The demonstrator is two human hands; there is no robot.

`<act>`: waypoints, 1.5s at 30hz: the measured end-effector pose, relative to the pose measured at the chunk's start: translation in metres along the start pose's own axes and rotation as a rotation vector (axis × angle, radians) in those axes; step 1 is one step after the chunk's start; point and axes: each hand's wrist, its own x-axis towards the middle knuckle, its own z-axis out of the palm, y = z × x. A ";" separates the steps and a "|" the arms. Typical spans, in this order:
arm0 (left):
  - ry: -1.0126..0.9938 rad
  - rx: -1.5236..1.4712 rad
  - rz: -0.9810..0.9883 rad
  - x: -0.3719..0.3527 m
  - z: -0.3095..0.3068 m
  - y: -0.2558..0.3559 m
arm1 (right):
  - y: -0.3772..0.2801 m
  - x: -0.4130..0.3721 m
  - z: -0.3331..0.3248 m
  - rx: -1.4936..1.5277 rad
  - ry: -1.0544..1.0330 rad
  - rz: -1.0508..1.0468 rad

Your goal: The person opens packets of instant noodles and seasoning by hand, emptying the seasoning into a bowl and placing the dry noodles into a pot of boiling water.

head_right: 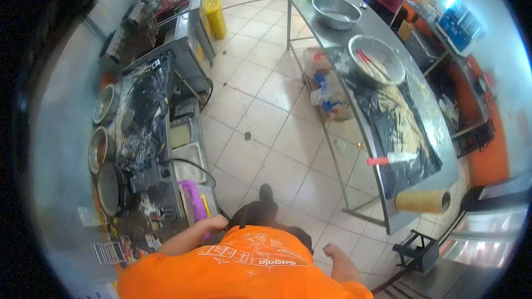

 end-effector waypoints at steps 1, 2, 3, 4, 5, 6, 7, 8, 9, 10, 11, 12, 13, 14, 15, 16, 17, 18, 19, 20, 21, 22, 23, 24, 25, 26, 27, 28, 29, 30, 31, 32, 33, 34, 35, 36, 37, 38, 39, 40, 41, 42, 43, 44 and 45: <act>-0.105 0.475 0.133 0.036 -0.034 -0.012 | -0.011 -0.006 -0.001 0.058 -0.039 0.005; -0.118 0.416 0.318 0.054 -0.070 -0.008 | -0.024 -0.010 -0.008 0.119 -0.081 0.007; -0.027 0.191 0.208 0.051 -0.106 0.026 | -0.045 -0.015 -0.018 0.180 -0.074 -0.013; 0.066 -0.027 0.094 0.045 -0.147 0.075 | -0.069 -0.017 -0.033 0.234 -0.043 -0.040; 0.167 0.066 0.079 0.063 -0.187 0.106 | -0.096 -0.014 -0.049 0.297 -0.018 -0.065; 0.268 0.164 0.065 0.084 -0.227 0.136 | -0.123 -0.011 -0.067 0.351 0.008 -0.086; 0.317 0.080 0.130 0.091 -0.266 0.178 | -0.149 -0.006 -0.087 0.404 0.028 -0.103; 0.361 0.000 0.194 0.096 -0.302 0.220 | -0.177 0.002 -0.108 0.459 0.045 -0.117; 0.357 0.034 0.186 0.112 -0.332 0.253 | -0.204 0.012 -0.131 0.512 0.060 -0.130; 0.395 -0.218 0.240 0.130 -0.360 0.285 | -0.230 0.021 -0.155 0.556 0.070 -0.142; 0.429 -0.479 0.298 0.153 -0.387 0.312 | -0.256 0.033 -0.183 0.599 0.084 -0.156; 0.426 -0.464 0.302 0.172 -0.411 0.333 | -0.279 0.043 -0.214 0.627 0.098 -0.173; 0.412 -0.597 0.258 0.193 -0.431 0.347 | -0.301 0.053 -0.248 0.652 0.112 -0.190; 0.398 -0.731 0.208 0.209 -0.452 0.363 | -0.323 0.060 -0.283 0.675 0.122 -0.207; 0.401 -0.731 0.204 0.225 -0.470 0.378 | -0.342 0.065 -0.319 0.707 0.137 -0.224; 0.381 -0.689 0.133 0.236 -0.489 0.392 | -0.360 0.067 -0.355 0.742 0.159 -0.240; 0.360 -0.639 0.063 0.244 -0.514 0.412 | -0.378 0.068 -0.392 0.788 0.179 -0.258; 0.360 -0.625 0.053 0.254 -0.540 0.431 | -0.394 0.068 -0.427 0.833 0.205 -0.272; 0.394 -0.652 0.076 0.260 -0.566 0.454 | -0.408 0.067 -0.459 0.883 0.224 -0.279; 0.423 -0.681 0.098 0.271 -0.593 0.477 | -0.421 0.067 -0.488 0.936 0.247 -0.284; 0.428 -0.673 0.146 0.295 -0.628 0.487 | -0.433 0.066 -0.518 0.986 0.270 -0.285; 0.431 -0.677 0.194 0.323 -0.664 0.496 | -0.446 0.067 -0.546 1.031 0.287 -0.285; 0.457 -0.642 0.210 0.332 -0.693 0.529 | -0.458 0.069 -0.571 1.076 0.297 -0.279; 0.484 -0.606 0.234 0.335 -0.724 0.569 | -0.471 0.071 -0.590 1.121 0.306 -0.265; 0.488 -0.591 0.235 0.349 -0.756 0.602 | -0.482 0.075 -0.605 1.164 0.306 -0.251; 0.495 -0.568 0.246 0.371 -0.792 0.636 | -0.492 0.084 -0.616 1.213 0.305 -0.230; 0.487 -0.556 0.262 0.401 -0.828 0.670 | -0.503 0.093 -0.620 1.264 0.304 -0.202; 0.497 -0.540 0.312 0.429 -0.862 0.702 | -0.514 0.102 -0.618 1.316 0.299 -0.160; 0.498 -0.515 0.352 0.458 -0.895 0.734 | -0.524 0.110 -0.612 1.372 0.296 -0.103; 0.492 -0.486 0.381 0.488 -0.925 0.770 | -0.533 0.118 -0.600 1.421 0.283 -0.036; 0.489 -0.458 0.413 0.518 -0.957 0.811 | -0.545 0.126 -0.583 1.467 0.257 0.037; 0.472 -0.399 0.430 0.550 -0.992 0.854 | -0.561 0.130 -0.568 1.517 0.225 0.109; 0.452 -0.352 0.437 0.581 -1.018 0.891 | -0.581 0.133 -0.552 1.572 0.192 0.166; 0.475 -0.308 0.496 0.602 -1.035 0.933 | -0.612 0.117 -0.557 1.594 0.181 0.202; 0.490 -0.270 0.566 0.619 -1.048 0.985 | -0.654 0.101 -0.577 1.819 0.209 0.190; 0.505 -0.160 0.573 0.633 -1.060 1.032 | -0.689 0.089 -0.600 2.040 0.253 0.173; 0.520 -0.051 0.582 0.652 -1.068 1.068 | -0.718 0.080 -0.625 1.911 0.201 0.058; 0.483 -0.046 0.590 0.687 -1.077 1.097 | -0.743 0.075 -0.650 1.780 0.152 -0.061; 0.534 0.110 0.585 0.726 -1.086 1.122 | -0.769 0.092 -0.651 1.326 0.464 -0.204; 0.586 0.274 0.576 0.753 -1.087 1.138 | -0.789 0.086 -0.666 1.329 0.481 -0.228; 0.559 0.300 0.584 0.755 -1.081 1.157 | -0.809 0.076 -0.688 1.340 0.492 -0.257; 0.517 0.371 0.560 0.754 -1.075 1.178 | -0.826 0.062 -0.707 1.384 0.487 -0.241; 0.475 0.451 0.531 0.754 -1.069 1.192 | -0.845 0.026 -0.740 1.709 0.476 -0.094; 0.520 0.406 0.673 0.772 -1.067 1.199 | -0.869 -0.002 -0.758 2.035 0.450 0.070; 0.489 0.459 0.687 0.765 -1.057 1.208 | -0.889 -0.017 -0.758 2.095 0.432 0.087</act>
